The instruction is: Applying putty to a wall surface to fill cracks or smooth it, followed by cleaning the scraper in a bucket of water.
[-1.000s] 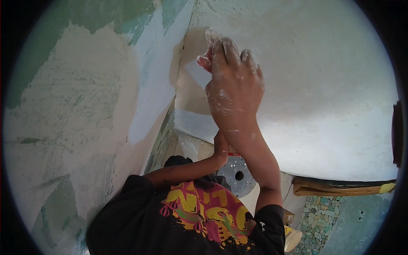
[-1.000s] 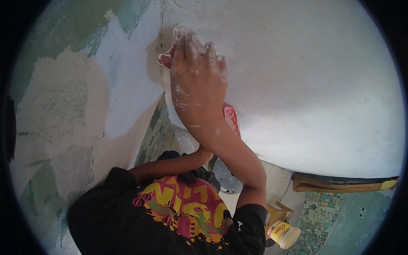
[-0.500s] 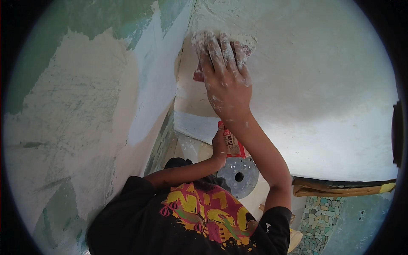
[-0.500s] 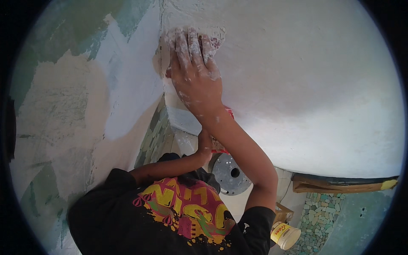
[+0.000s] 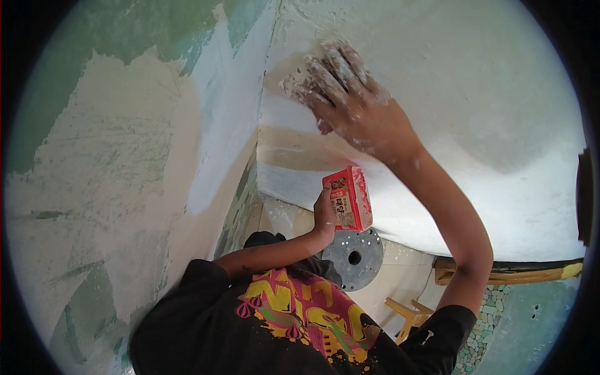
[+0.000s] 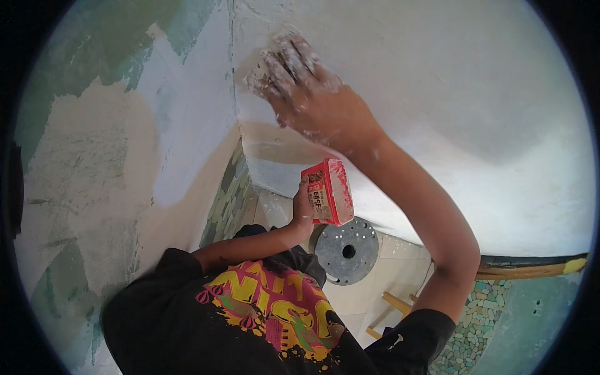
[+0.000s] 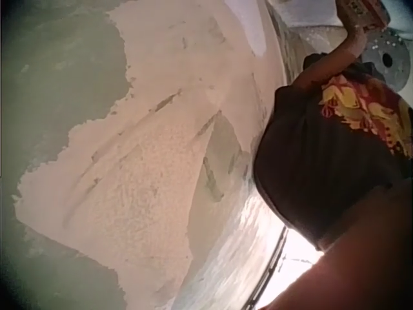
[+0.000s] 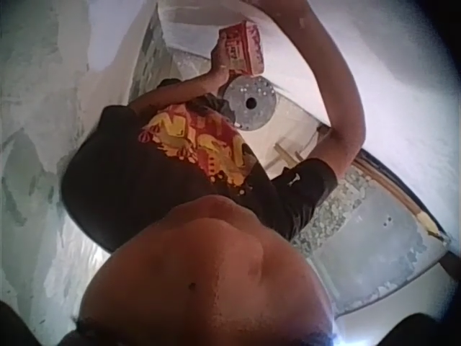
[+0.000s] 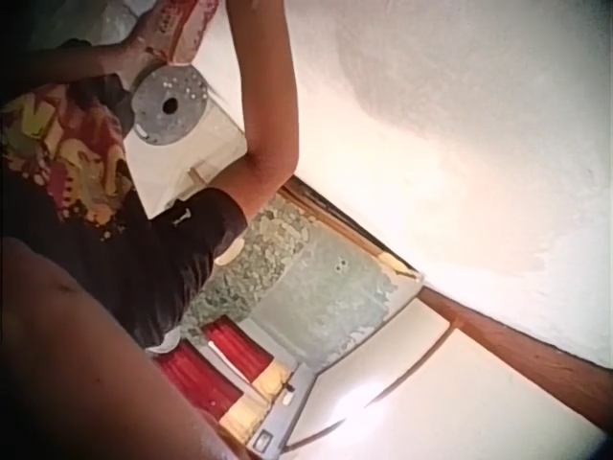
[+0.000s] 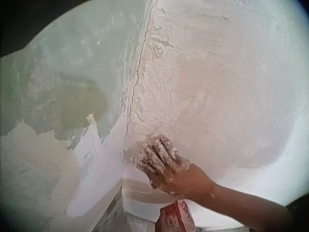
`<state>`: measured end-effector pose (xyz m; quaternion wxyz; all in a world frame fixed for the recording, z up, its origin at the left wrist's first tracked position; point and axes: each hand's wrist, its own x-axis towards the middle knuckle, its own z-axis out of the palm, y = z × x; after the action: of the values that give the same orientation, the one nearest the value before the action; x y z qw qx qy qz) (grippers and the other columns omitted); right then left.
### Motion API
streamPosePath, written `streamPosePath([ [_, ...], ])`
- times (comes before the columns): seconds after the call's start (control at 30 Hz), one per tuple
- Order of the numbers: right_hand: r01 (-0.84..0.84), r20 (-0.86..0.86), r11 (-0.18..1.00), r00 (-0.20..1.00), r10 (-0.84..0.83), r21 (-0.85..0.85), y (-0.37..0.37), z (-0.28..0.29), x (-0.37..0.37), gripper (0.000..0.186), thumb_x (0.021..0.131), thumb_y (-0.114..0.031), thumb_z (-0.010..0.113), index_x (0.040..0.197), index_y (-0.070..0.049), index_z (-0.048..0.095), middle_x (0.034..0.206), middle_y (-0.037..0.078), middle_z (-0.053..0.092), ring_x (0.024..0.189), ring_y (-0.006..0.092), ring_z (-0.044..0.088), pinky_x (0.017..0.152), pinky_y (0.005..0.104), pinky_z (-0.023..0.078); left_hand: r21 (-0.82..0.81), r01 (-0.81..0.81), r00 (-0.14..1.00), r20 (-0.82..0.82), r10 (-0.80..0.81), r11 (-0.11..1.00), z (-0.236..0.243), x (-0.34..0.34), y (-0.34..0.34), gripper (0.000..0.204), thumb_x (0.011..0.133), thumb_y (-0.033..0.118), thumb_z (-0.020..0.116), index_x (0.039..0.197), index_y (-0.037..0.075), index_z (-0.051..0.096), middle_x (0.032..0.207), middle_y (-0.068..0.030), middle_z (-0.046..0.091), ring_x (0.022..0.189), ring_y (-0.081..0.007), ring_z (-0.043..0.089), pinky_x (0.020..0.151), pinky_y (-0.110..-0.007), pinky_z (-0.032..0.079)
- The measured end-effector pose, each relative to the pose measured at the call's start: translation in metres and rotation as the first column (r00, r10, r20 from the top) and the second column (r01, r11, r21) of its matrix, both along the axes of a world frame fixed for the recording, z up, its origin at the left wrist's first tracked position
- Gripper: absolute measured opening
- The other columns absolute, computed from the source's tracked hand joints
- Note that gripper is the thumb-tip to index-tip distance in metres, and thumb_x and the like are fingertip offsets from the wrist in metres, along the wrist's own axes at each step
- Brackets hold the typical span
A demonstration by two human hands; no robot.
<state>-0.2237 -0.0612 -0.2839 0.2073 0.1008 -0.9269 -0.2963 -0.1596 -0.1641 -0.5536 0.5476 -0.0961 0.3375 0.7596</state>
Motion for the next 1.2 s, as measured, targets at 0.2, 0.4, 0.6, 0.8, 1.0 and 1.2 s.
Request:
streamPosePath([
  [0.2,0.040,-0.042,0.989,0.998,-0.046,-0.141,-0.024,0.011,0.005,0.057,0.071,-0.036,0.078,0.125,-0.020,0.070,0.139,0.006,0.060,0.138,0.0326,0.050,0.117,0.0463,0.042,-0.019,-0.016,1.000,-0.027,0.016,1.000,-0.012,0.000,0.002,0.040,0.106,0.046,0.046,0.118,0.012,0.062,0.100,-0.0014,0.068,0.081,-0.0125,0.068,0.074,-0.028,0.056],
  [0.4,0.001,0.021,0.998,1.000,0.000,-0.055,0.005,0.028,0.003,0.053,0.070,-0.032,0.079,0.122,-0.020,0.072,0.137,0.003,0.062,0.140,0.0315,0.048,0.118,0.0447,0.042,-0.026,0.005,1.000,-0.013,-0.005,1.000,-0.007,-0.002,0.003,0.040,0.106,0.046,0.047,0.119,0.011,0.062,0.100,-0.0017,0.068,0.081,-0.0127,0.068,0.074,-0.028,0.056],
  [0.6,0.116,0.050,0.992,0.992,-0.113,-0.052,-0.020,0.018,0.012,0.054,0.069,-0.032,0.080,0.121,-0.020,0.072,0.135,0.004,0.063,0.140,0.0287,0.049,0.118,0.0447,0.041,-0.023,0.009,0.999,-0.037,-0.010,1.000,-0.010,-0.003,0.001,0.041,0.106,0.045,0.045,0.122,0.011,0.062,0.101,-0.0017,0.068,0.083,-0.0130,0.069,0.076,-0.029,0.056],
  [0.8,0.064,0.092,0.994,0.994,-0.055,-0.090,-0.015,0.019,-0.010,0.052,0.069,-0.031,0.080,0.118,-0.018,0.073,0.132,0.003,0.065,0.137,0.0306,0.053,0.117,0.0436,0.041,-0.045,0.022,0.999,-0.033,-0.024,0.999,-0.003,-0.002,-0.002,0.041,0.106,0.045,0.046,0.122,0.011,0.062,0.101,-0.0020,0.069,0.083,-0.0133,0.069,0.077,-0.029,0.056],
  [1.0,0.084,0.011,0.986,0.996,-0.083,-0.147,-0.012,0.012,0.013,0.041,0.078,-0.028,0.073,0.114,-0.008,0.073,0.129,0.012,0.063,0.134,0.0379,0.052,0.118,0.0477,0.038,-0.027,0.000,1.000,-0.026,-0.001,1.000,-0.008,-0.002,-0.001,0.042,0.105,0.047,0.047,0.121,0.011,0.062,0.101,-0.0023,0.069,0.083,-0.0140,0.069,0.076,-0.029,0.056],
  [1.2,0.186,-0.066,0.962,0.977,-0.202,-0.201,-0.052,0.006,0.009,0.039,0.080,-0.024,0.069,0.113,-0.004,0.072,0.126,0.016,0.064,0.128,0.0418,0.056,0.117,0.0505,0.039,-0.051,0.057,0.994,-0.088,-0.061,0.997,-0.008,-0.002,-0.006,0.047,0.105,0.053,0.043,0.124,0.014,0.060,0.106,-0.0015,0.070,0.095,-0.0147,0.070,0.085,-0.032,0.055],
])
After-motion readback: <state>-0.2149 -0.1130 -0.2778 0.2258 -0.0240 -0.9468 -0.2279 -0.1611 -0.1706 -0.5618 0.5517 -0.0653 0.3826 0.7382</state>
